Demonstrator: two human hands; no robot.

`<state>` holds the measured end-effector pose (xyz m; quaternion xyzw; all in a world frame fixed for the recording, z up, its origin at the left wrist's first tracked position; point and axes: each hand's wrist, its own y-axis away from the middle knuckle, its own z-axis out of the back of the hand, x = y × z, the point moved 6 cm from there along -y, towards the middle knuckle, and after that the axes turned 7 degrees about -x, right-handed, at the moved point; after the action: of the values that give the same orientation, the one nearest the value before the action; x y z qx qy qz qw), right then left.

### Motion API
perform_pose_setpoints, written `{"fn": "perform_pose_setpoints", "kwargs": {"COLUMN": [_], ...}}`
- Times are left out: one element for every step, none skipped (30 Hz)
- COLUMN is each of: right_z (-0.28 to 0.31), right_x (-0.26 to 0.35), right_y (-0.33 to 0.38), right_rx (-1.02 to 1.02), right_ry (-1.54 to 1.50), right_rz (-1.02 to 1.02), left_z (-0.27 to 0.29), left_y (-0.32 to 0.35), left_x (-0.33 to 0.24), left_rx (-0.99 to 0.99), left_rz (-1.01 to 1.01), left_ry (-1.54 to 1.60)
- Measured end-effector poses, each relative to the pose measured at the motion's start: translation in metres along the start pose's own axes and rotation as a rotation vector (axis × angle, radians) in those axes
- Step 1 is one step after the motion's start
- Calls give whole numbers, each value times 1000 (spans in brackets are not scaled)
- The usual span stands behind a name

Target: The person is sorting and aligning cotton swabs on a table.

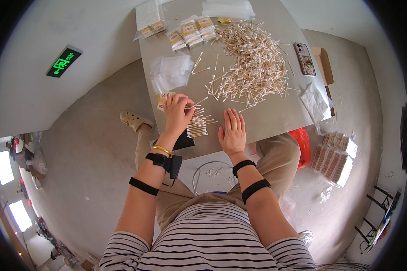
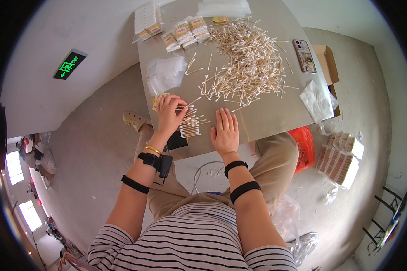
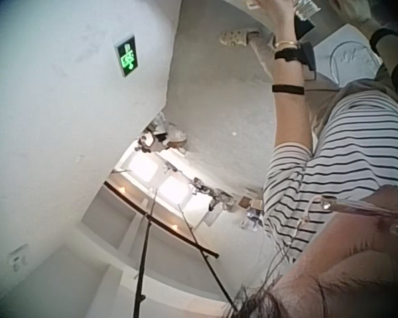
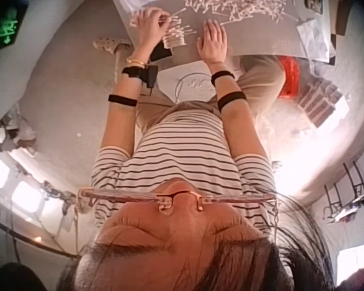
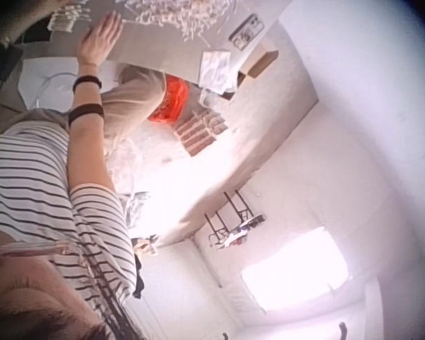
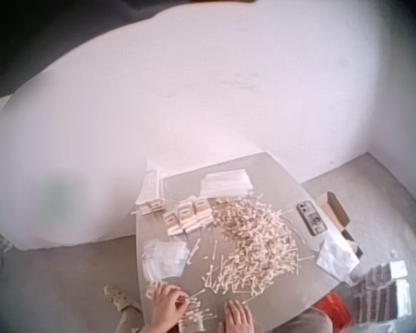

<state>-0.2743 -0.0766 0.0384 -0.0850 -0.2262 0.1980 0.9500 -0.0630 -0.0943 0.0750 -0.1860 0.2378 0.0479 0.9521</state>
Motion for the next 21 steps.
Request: {"fn": "perform_pose_setpoints", "kwargs": {"right_z": [0, 0, 0, 0, 0, 0, 0, -1, -1, -1, 0, 0, 1, 1, 0, 0, 1, 1, 2, 1, 1], "right_x": [0, 0, 0, 0, -1, -1, -1, -1, 0, 1, 0, -1, -1, -1, -1, -1, -1, 0, 0, 0, 1], "right_y": [0, 0, 0, 0, 0, 0, 0, 0, 0, -1, 0, 0, 0, 0, 0, 0, 0, 0, 0, 0, 0], "right_rx": [-4, -4, -5, -6, -7, -8, -9, -10, -13, -16, -17, -20, -23, -19, -13, -7, -9, -10, -10, -12, -14], "right_ry": [-4, -4, -3, -2, 0, -2, -4, -7, -10, -15, -16, -20, -24, -18, -11, -4, -8, -14, -19, -20, -18], "right_rz": [-1, -1, 0, 2, 0, 1, 1, 0, 3, 6, 3, 1, -1, 1, 1, 2, -1, -3, -5, -7, -4], "left_z": [0, -1, -5, -9, -11, -13, -15, -15, -15, -16, -14, -13, -13, -11, -12, -12, -12, -13, -13, -14, -14], "left_y": [-5, -8, -10, -11, -14, -15, -18, -19, -21, -23, -27, -30, -32, -33, -34, -34, -34, -34, -34, -35, -35], "left_x": [0, 0, 1, 2, 2, 2, 2, 5, 10, 16, 17, 18, 18, 16, 12, 8, 9, 7, 6, 7, 9], "left_rx": [-4, -4, 60, 124, 125, 147, 170, 171, 196, 221, 224, 250, 275, 275, 308, 341, 343, 344, 345, 346, 365], "left_rz": [17, 16, 25, 34, 32, 22, 12, 11, 33, 54, 52, 56, 59, 62, 32, 1, -2, -52, -102, -105, -98], "left_ry": [-23, -23, -49, -76, -74, -114, -155, -157, -142, -128, -130, -114, -99, -92, -96, -100, -105, -138, -171, -173, -177]}}
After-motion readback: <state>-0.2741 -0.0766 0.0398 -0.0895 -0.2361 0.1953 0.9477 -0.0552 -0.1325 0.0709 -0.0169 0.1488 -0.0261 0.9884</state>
